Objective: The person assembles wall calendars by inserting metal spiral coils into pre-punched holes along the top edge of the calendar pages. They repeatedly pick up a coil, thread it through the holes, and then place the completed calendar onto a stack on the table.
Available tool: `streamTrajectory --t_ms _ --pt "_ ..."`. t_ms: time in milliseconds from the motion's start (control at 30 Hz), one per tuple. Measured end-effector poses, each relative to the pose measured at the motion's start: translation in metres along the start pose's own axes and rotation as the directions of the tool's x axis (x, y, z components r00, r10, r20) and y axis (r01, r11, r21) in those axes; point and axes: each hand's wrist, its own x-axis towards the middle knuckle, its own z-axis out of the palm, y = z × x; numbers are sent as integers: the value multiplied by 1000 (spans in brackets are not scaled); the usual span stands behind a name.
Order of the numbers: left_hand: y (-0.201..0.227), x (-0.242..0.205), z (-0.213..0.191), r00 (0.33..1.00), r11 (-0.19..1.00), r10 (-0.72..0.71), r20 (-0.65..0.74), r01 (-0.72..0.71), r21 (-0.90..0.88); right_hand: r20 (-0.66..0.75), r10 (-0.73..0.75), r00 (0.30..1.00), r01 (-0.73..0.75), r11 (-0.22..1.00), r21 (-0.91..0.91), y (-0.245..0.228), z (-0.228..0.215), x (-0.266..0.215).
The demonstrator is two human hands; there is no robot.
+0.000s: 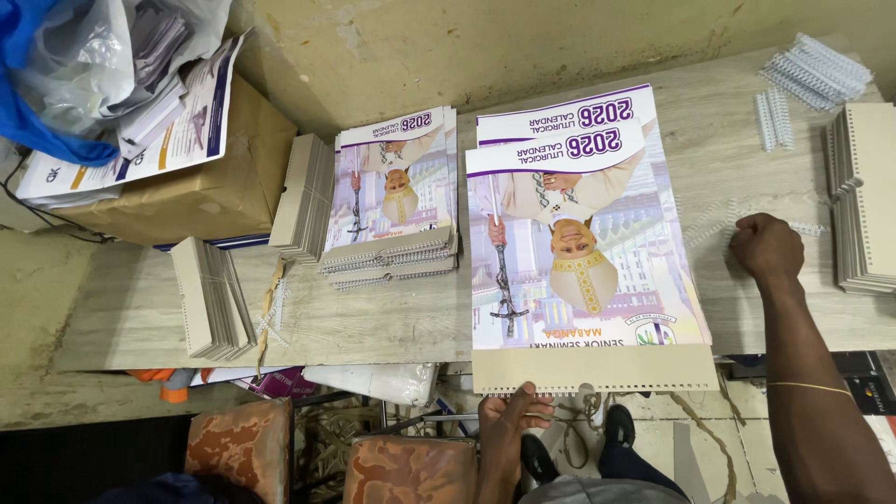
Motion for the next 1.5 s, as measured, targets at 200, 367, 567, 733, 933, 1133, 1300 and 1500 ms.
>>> streamTrajectory --t_ms 200,367,567,733,933,1133,1300,1500 --pt "-17 12 -9 1000 1000 13 10 -12 -14 22 58 998 -55 993 -106 -11 4 23" --pt "-15 9 -2 999 999 2 -50 -3 -34 191 36 981 14 967 -253 -53 3 27" --pt "-25 21 -6 999 997 -12 -46 9 -71 272 -38 962 50 998 -38 -79 19 28" --pt "-13 8 5 999 999 -47 25 47 -12 24 -121 992 50 573 818 -80 -19 12" --pt "-12 1 38 983 987 -135 124 121 109 -173 -670 722 657 584 478 -81 -84 -63" --pt "-10 -6 60 911 937 -323 257 271 218 445 -681 581 518 731 443 -92 -104 -229" --pt "-26 7 56 922 956 -291 256 269 120 125 -930 345 929 358 98 -34 -48 -257" --pt "-26 6 55 913 960 -280 298 263 95 71 -911 405 914 403 -42 -32 -42 -268"
